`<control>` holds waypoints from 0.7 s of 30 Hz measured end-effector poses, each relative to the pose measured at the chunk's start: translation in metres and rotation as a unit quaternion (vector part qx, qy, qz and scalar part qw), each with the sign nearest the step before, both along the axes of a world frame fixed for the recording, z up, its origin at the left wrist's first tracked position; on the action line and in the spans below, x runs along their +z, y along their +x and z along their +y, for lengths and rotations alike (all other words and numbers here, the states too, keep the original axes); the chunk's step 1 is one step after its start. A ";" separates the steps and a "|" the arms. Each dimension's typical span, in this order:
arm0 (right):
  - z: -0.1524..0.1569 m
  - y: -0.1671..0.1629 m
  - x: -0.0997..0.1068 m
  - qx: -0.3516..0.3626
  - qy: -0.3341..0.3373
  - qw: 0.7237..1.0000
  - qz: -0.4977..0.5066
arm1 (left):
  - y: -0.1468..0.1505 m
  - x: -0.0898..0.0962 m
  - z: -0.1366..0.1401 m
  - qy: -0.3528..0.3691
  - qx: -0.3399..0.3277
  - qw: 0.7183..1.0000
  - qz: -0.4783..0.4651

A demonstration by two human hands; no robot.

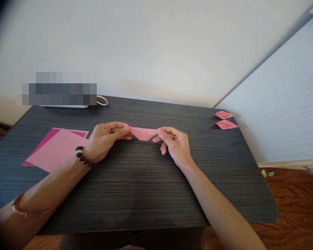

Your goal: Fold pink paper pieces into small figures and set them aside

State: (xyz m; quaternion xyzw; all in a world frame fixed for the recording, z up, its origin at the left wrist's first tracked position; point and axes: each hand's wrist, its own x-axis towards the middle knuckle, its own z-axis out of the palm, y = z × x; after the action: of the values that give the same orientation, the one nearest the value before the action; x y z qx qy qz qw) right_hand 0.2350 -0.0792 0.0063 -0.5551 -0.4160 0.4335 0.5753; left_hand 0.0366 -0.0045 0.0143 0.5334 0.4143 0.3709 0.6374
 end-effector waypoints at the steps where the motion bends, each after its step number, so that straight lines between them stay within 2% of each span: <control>1: -0.001 -0.001 0.001 0.001 0.005 1.000 -0.007 | 0.000 0.000 0.000 0.000 0.004 1.000 0.005; 6: -0.005 -0.007 0.005 -0.001 0.028 0.999 -0.028 | 0.000 -0.003 -0.001 0.014 0.016 1.000 0.002; 12: -0.005 -0.009 0.004 -0.009 0.025 0.999 -0.027 | 0.001 -0.004 -0.002 0.002 0.030 0.999 -0.015; 21: -0.001 -0.006 -0.001 -0.029 0.026 0.999 0.019 | 0.001 0.000 0.000 -0.021 -0.003 0.999 -0.048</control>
State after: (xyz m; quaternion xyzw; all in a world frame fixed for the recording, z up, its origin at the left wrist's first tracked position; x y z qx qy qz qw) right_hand 0.2287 -0.0797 0.0048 -0.5434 -0.3998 0.4165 0.6094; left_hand 0.0372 -0.0049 0.0144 0.5026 0.3896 0.3856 0.6685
